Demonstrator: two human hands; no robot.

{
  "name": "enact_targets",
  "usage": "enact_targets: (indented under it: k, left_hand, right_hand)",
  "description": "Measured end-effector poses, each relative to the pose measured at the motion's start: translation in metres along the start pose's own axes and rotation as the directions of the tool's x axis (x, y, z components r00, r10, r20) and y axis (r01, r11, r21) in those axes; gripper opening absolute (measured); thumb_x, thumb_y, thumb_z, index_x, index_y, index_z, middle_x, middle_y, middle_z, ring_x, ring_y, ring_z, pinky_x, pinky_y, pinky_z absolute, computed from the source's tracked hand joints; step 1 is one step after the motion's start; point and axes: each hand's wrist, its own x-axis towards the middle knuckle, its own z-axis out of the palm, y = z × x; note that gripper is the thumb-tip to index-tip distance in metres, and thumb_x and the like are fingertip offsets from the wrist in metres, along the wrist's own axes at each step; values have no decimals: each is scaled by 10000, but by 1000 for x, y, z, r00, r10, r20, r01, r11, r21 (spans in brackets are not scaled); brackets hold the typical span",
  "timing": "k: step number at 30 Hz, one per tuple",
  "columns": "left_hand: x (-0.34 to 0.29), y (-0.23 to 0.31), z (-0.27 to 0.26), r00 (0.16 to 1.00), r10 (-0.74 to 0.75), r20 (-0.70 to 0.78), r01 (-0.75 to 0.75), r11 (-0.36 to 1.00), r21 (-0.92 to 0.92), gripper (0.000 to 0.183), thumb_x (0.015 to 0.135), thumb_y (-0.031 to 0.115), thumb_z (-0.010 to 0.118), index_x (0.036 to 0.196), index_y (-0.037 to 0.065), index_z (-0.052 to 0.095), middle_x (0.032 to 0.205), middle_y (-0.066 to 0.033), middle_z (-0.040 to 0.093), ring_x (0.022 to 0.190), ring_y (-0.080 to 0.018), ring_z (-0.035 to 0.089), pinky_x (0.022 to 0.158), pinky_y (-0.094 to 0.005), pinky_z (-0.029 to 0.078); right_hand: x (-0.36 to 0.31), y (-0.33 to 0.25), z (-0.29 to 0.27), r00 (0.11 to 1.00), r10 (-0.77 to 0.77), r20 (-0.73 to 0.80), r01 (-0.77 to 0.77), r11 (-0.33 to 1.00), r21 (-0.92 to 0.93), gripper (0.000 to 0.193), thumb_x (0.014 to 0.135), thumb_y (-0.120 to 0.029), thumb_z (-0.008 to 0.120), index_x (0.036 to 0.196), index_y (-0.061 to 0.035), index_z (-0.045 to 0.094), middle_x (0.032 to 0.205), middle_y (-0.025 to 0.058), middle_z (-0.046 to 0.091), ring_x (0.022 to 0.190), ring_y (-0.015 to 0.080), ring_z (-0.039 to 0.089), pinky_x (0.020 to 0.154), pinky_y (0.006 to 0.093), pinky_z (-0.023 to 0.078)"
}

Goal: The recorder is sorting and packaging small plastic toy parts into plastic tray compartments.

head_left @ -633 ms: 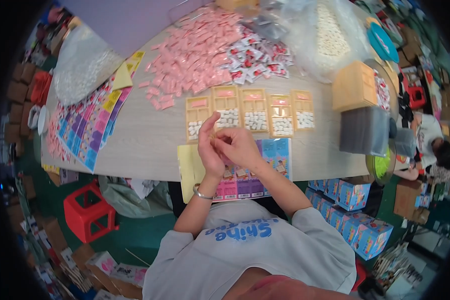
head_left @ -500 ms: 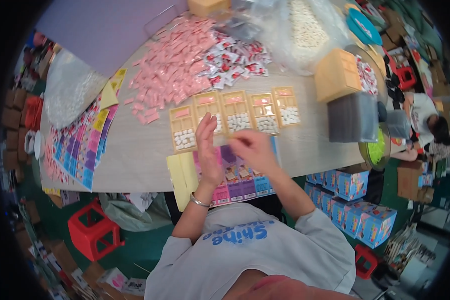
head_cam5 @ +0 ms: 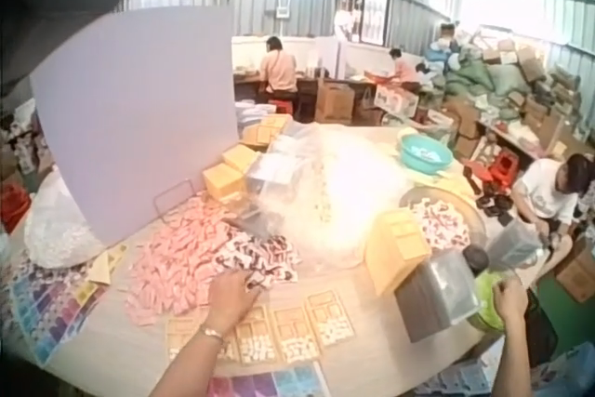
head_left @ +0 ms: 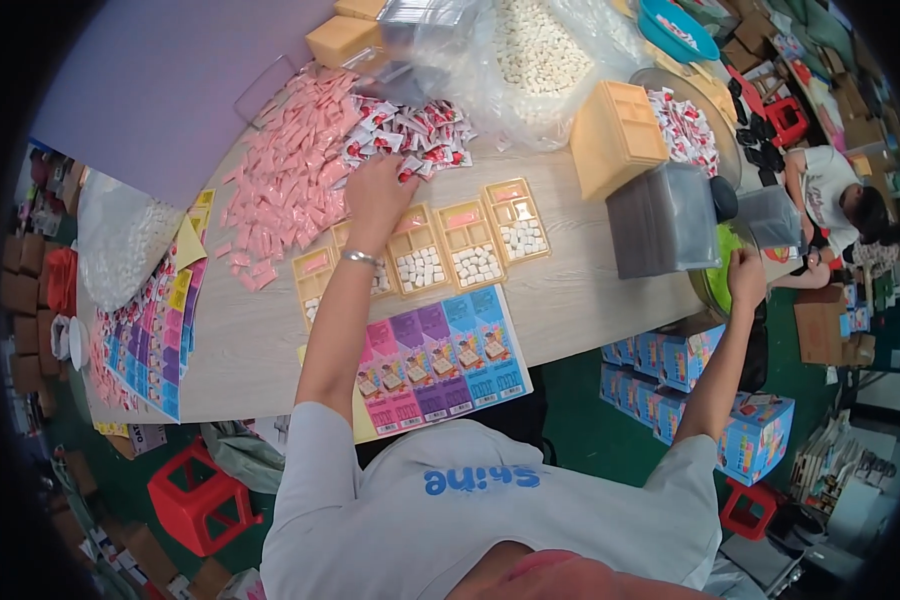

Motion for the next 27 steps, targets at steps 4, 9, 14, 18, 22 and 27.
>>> enact_targets:
  k: [4, 9, 14, 18, 22, 27]
  left_hand:
    - [6, -4, 16, 996, 93, 5, -93, 994, 51, 202, 890, 233, 663, 981, 83, 763, 901, -112, 701, 827, -307, 681, 724, -409, 538]
    - [-3, -22, -10, 994, 20, -109, -37, 987, -159, 175, 924, 182, 639, 987, 75, 763, 883, -96, 717, 761, -265, 686, 684, -378, 533]
    - [-14, -29, -41, 859, -150, 490, 403, 789, -464, 245, 864, 274, 715, 1007, 81, 766, 850, -112, 745, 735, -244, 711, 710, -359, 550]
    - [-34, -34, -25, 916, -66, 396, 218, 910, -353, 219, 880, 215, 719, 972, 19, 754, 770, -90, 721, 685, -155, 672, 633, -296, 515]
    - [-35, -24, -19, 922, -102, 374, 226, 924, -307, 193, 852, 227, 709, 943, 68, 771, 868, -134, 735, 800, -293, 704, 743, -395, 550]
    - [-32, -20, -23, 925, -73, 373, 174, 954, -244, 184, 831, 217, 729, 922, 62, 765, 839, -140, 732, 786, -290, 704, 738, -398, 548]
  right_hand:
    - [17, 22, 32, 991, -30, 129, 28, 999, 20, 301, 914, -341, 635, 1069, -102, 731, 1043, 173, 718, 993, 377, 675, 840, 477, 533]
    - [-33, -28, -59, 802, 54, -595, 116, 963, 243, 346, 937, -240, 680, 1205, -21, 672, 1066, 173, 682, 921, 309, 680, 794, 388, 545]
    - [-118, -205, -93, 753, -385, -534, 652, 324, 686, 123, 907, 7, 657, 1016, -25, 704, 1005, 72, 710, 862, 119, 650, 732, 251, 514]
    - [-119, -353, -18, 570, -799, -190, 669, 317, 672, 183, 875, -139, 690, 1045, -84, 728, 1007, 124, 693, 952, 315, 658, 815, 417, 527]
    - [-95, -422, 35, 624, -781, -37, 707, 544, 452, 197, 865, -225, 703, 1015, -102, 735, 1041, 126, 687, 1031, 328, 637, 877, 459, 514]
    - [-101, -431, 50, 686, -728, -3, 615, 578, 536, 211, 842, -266, 739, 952, -87, 719, 999, 123, 689, 963, 329, 654, 826, 444, 520]
